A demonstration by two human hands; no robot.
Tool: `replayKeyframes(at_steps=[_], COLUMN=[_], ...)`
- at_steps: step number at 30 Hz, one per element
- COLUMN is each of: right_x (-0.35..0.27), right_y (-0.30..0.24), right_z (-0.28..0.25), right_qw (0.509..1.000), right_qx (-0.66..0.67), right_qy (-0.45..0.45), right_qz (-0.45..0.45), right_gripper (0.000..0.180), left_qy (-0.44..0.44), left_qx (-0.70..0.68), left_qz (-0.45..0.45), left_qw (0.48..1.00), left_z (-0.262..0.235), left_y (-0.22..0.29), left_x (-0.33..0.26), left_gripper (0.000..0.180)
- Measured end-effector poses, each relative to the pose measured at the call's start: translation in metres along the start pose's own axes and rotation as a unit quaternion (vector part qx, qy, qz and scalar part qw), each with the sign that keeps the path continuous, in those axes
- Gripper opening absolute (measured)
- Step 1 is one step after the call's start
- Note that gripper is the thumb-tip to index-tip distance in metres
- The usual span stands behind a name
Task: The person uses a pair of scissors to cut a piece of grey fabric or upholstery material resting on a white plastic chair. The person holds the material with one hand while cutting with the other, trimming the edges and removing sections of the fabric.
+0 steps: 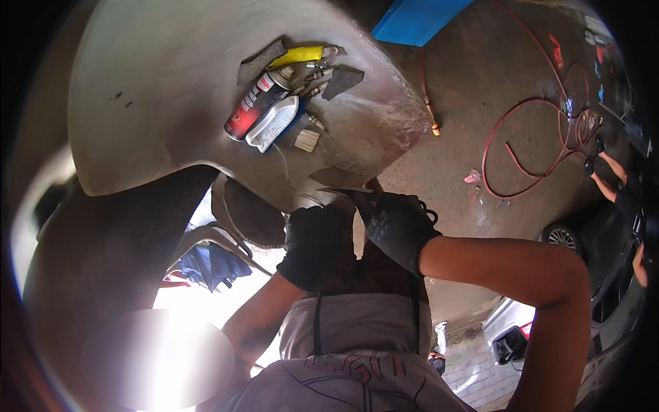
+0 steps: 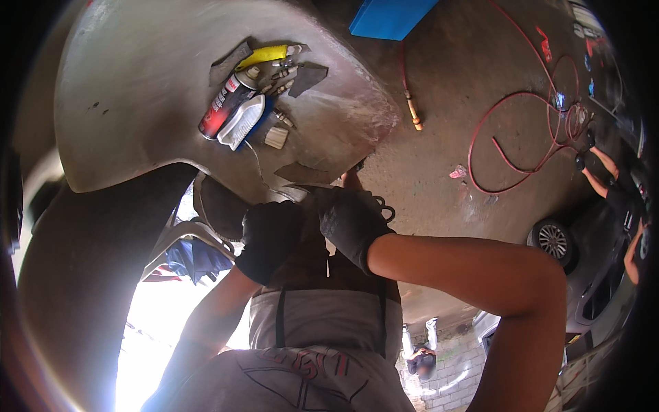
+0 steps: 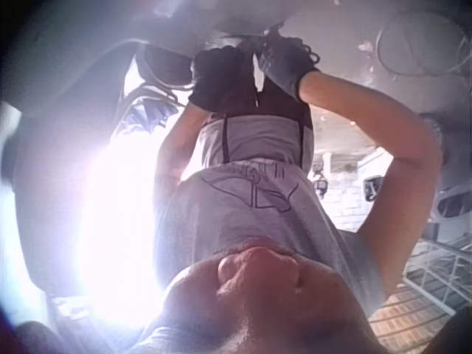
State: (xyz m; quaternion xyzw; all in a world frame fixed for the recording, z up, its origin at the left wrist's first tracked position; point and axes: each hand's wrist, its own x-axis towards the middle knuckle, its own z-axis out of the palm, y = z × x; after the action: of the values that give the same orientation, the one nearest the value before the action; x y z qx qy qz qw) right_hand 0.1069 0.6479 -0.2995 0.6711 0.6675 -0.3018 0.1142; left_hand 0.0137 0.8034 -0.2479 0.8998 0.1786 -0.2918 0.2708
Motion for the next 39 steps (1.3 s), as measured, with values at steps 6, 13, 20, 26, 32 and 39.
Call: replayKeyframes(at_steps=[6,13,20,26,32,39], right_x=[0.016,0.029,0.032,0.036,0.059,0.057], right_y=[0.008,0.022,0.057,0.095,0.077,0.073], right_z=[-0.006,-0.027,-0.026,-0.007,0.044,0.082], right_qw=[0.961,0.957,0.994,0.987,0.974,0.966], right_qx=[0.269,0.275,0.084,0.019,0.059,0.101], right_qy=[0.040,0.087,0.005,0.074,0.006,0.048], right_qz=[0.055,-0.030,-0.065,0.138,0.221,0.232], right_gripper=[0.031,0.034,0.050,0.067,0.066,0.059], left_qy=[-0.024,-0.095,-0.029,-0.047,-0.040,-0.059], left_qx=[-0.002,-0.026,0.024,0.010,-0.017,-0.007], left_qz=[-0.046,-0.004,-0.025,-0.091,-0.082,-0.071], left_qw=[0.999,0.995,0.999,0.995,0.996,0.996], left_z=[0.004,0.010,0.009,0.006,0.015,0.013], left_y=[0.014,0.000,-0.018,-0.017,-0.021,-0.020], left_x=[-0.006,-0.016,-0.025,-0.019,-0.021,-0.017], left_gripper=[0.020,0.023,0.015,0.017,0.021,0.023])
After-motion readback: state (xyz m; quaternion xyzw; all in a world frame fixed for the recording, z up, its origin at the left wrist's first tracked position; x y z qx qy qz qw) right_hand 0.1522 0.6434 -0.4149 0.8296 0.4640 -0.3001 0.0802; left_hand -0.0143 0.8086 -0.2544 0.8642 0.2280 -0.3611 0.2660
